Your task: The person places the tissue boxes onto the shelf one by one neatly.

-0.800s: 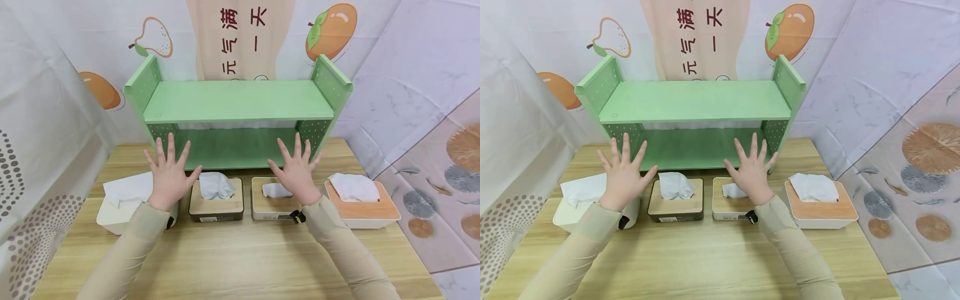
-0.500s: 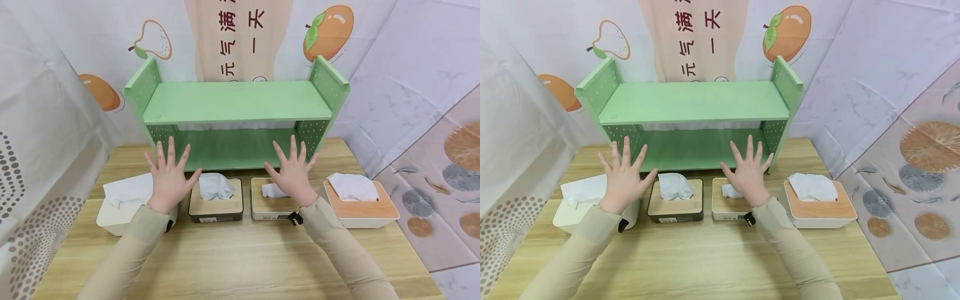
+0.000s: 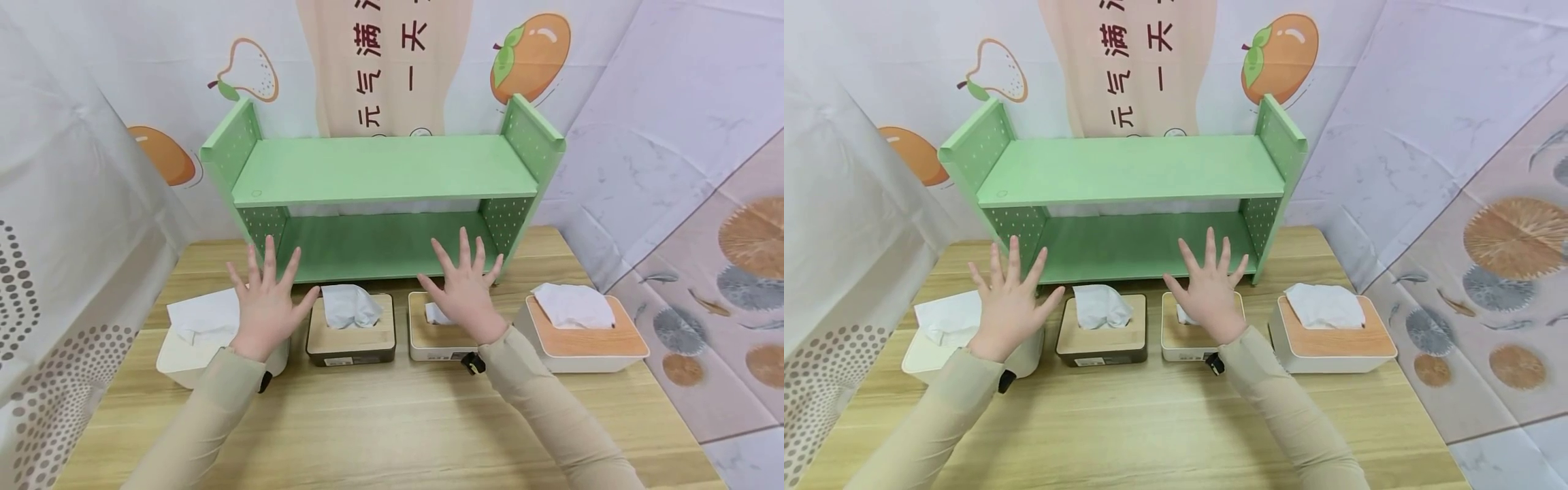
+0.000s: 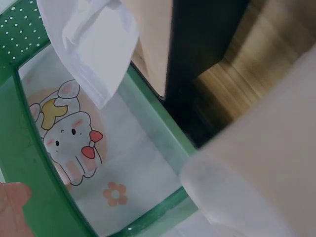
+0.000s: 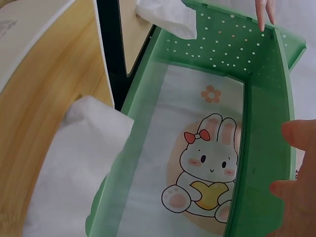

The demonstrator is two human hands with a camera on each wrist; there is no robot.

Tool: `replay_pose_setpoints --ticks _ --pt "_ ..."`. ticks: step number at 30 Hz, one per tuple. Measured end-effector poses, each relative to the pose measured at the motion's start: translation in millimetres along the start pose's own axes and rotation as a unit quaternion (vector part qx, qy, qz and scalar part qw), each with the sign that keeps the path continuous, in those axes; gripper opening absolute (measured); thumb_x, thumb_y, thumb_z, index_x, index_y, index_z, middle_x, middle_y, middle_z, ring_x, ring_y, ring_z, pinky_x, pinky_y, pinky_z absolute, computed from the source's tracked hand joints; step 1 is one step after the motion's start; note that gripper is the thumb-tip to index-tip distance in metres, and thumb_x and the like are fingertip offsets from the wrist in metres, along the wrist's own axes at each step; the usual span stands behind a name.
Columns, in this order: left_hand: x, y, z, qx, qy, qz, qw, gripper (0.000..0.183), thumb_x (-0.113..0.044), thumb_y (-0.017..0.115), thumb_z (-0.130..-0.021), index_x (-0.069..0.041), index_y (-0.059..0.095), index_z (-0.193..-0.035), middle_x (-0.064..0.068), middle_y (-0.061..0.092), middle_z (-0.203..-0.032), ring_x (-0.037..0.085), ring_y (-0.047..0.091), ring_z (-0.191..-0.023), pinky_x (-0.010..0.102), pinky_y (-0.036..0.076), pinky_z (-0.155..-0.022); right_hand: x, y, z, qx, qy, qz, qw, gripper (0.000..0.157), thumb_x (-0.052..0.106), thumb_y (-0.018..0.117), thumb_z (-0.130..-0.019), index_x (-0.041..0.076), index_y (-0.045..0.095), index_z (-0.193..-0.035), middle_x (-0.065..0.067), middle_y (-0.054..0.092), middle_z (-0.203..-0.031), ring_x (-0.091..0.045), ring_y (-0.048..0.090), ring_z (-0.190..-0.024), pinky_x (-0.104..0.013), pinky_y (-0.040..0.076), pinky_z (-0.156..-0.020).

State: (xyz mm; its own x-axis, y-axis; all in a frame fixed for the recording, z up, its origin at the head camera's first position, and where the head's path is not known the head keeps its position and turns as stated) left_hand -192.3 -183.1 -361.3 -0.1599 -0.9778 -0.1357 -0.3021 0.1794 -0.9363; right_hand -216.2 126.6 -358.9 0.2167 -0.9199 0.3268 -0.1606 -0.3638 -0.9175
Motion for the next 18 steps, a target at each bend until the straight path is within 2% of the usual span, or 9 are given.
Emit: replay_pose_setpoints --ticks 2,12,18 --pt "3.3 -0.1 2.2 0.001 -0.001 0.002 1.0000 0.073 -0.059 0.041 -0.090 -0.021 0.021 -0.149 0.014 -0.011 -0.156 0.041 -0.018 -0.140 0.068 -0.014 -0.104 2.7 1.5 -0.2 -0.001 -0.003 -0.001 1.000 0.067 0.062 0.040 -0.090 0.034 0.022 -0.148 -0.012 -0.010 -0.157 -0.043 -0.009 -0.141 -0.071 -0.014 -0.100" --pt "23.3 -2.7 14.0 -0.001 -0.001 0.013 0.9999 0.072 -0.056 0.043 -0.090 -0.020 0.021 -0.149 0.016 -0.008 -0.156 0.041 -0.017 -0.141 0.068 -0.017 -0.102 20.5 8.9 -1.2 0.012 -0.020 -0.006 1.000 0.067 0.062 0.039 -0.090 0.035 0.020 -0.148 -0.011 -0.010 -0.157 -0.042 -0.009 -0.142 -0.071 -0.012 -0.101" --pt "39.8 -4.0 24.3 0.002 -0.012 0.008 0.9999 0.073 -0.054 0.046 -0.090 -0.019 0.022 -0.149 0.017 -0.007 -0.156 0.041 -0.016 -0.141 0.067 -0.018 -0.102 35.2 17.1 -2.4 0.011 -0.039 -0.008 0.999 0.067 0.062 0.040 -0.089 0.034 0.021 -0.148 -0.013 -0.006 -0.157 -0.043 -0.003 -0.142 -0.071 -0.009 -0.101"
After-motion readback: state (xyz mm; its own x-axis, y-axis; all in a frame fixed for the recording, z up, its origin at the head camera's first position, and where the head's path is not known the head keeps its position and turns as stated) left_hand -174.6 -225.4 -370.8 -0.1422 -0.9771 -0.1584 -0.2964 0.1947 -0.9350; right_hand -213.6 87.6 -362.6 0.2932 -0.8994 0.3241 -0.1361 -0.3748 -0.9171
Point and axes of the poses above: each hand's wrist, its own z-axis away from the middle knuckle, its own y-axis out of the palm, x = y × z, the point moved 4 cm from there along -z, towards the middle knuckle
